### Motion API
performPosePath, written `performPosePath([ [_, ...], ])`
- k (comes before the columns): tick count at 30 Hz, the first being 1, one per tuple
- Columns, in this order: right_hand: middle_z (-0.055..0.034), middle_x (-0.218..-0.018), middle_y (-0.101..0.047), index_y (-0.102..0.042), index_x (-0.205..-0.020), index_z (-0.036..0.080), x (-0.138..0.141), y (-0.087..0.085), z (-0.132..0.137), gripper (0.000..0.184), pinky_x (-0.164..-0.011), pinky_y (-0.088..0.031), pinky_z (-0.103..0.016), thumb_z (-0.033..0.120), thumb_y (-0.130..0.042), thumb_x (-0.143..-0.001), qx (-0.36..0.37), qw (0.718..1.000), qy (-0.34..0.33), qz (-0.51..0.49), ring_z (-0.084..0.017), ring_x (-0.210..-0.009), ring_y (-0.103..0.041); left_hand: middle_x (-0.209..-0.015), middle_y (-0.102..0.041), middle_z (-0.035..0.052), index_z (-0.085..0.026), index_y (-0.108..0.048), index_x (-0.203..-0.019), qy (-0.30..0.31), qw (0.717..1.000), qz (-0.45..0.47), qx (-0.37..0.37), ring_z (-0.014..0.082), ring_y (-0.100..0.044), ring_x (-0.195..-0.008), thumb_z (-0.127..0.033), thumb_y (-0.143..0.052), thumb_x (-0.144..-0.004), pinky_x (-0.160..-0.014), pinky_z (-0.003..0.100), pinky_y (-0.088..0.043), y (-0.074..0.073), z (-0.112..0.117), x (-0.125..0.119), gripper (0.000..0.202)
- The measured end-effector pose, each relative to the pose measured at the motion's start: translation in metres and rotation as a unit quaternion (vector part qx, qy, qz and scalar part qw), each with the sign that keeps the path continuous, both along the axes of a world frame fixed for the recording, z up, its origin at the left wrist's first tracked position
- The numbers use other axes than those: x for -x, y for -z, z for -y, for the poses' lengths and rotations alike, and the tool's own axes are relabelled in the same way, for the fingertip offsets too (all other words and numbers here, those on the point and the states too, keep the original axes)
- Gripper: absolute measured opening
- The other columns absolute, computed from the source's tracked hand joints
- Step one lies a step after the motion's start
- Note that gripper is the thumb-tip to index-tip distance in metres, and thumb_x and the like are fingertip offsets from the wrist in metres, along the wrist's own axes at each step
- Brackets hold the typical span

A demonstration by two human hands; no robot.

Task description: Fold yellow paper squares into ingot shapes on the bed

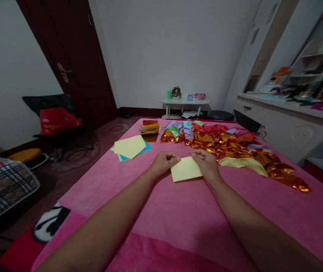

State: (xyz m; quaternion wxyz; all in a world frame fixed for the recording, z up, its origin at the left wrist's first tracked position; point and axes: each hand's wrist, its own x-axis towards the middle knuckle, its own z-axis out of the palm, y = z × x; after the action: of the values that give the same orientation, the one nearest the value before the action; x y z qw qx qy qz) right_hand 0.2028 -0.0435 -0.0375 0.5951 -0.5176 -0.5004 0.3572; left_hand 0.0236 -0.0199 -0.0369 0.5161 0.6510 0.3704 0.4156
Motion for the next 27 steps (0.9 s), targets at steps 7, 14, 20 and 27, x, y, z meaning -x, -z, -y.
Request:
performPosePath([
  [7,-0.0007,-0.062,-0.066,-0.064,-0.077,0.018,-0.0007,0.0004,0.0007,0.023,-0.047,-0.038,-0.024,0.039,-0.066,-0.069,-0.004,1.000,-0.004,0.014,-0.015,-0.050,-0.054,-0.059,-0.059,0.0007,-0.010,-0.062,-0.068,-0.020,0.999,0.036,0.025,0.0071,-0.048,-0.048,-0.048,-0.071,-0.064,-0.049,0.020,-0.034,0.0007,-0.0029,0.0011,0.040],
  [14,-0.0017,-0.062,-0.066,-0.063,-0.077,0.018,0.0010,-0.0019,0.0032,0.024,-0.047,-0.038,-0.025,0.040,-0.065,-0.068,0.008,0.999,-0.013,0.028,-0.016,-0.050,-0.055,-0.057,-0.059,0.0003,-0.011,-0.059,-0.066,-0.033,0.997,0.051,0.044,0.0073,-0.048,-0.047,-0.050,-0.072,-0.062,-0.047,0.020,-0.033,-0.0049,0.0006,0.0005,0.041],
  [20,-0.0020,-0.063,-0.067,-0.063,-0.078,0.017,0.0015,-0.0034,0.0034,0.025,-0.047,-0.039,-0.025,0.041,-0.064,-0.068,0.015,0.999,-0.022,0.029,-0.016,-0.050,-0.056,-0.057,-0.058,0.0000,-0.010,-0.059,-0.066,-0.031,0.997,0.049,0.044,0.0070,-0.047,-0.047,-0.050,-0.072,-0.062,-0.047,0.020,-0.033,-0.0064,0.0014,0.0016,0.042],
  [27,-0.0028,-0.063,-0.066,-0.063,-0.076,0.017,0.0014,-0.0007,0.0012,0.027,-0.046,-0.039,-0.025,0.042,-0.065,-0.067,0.017,0.998,-0.044,0.042,-0.016,-0.051,-0.056,-0.056,-0.055,-0.0015,-0.011,-0.058,-0.065,-0.022,0.998,0.039,0.038,0.0060,-0.044,-0.046,-0.048,-0.070,-0.065,-0.046,0.019,-0.030,-0.0044,0.0012,0.0017,0.039],
])
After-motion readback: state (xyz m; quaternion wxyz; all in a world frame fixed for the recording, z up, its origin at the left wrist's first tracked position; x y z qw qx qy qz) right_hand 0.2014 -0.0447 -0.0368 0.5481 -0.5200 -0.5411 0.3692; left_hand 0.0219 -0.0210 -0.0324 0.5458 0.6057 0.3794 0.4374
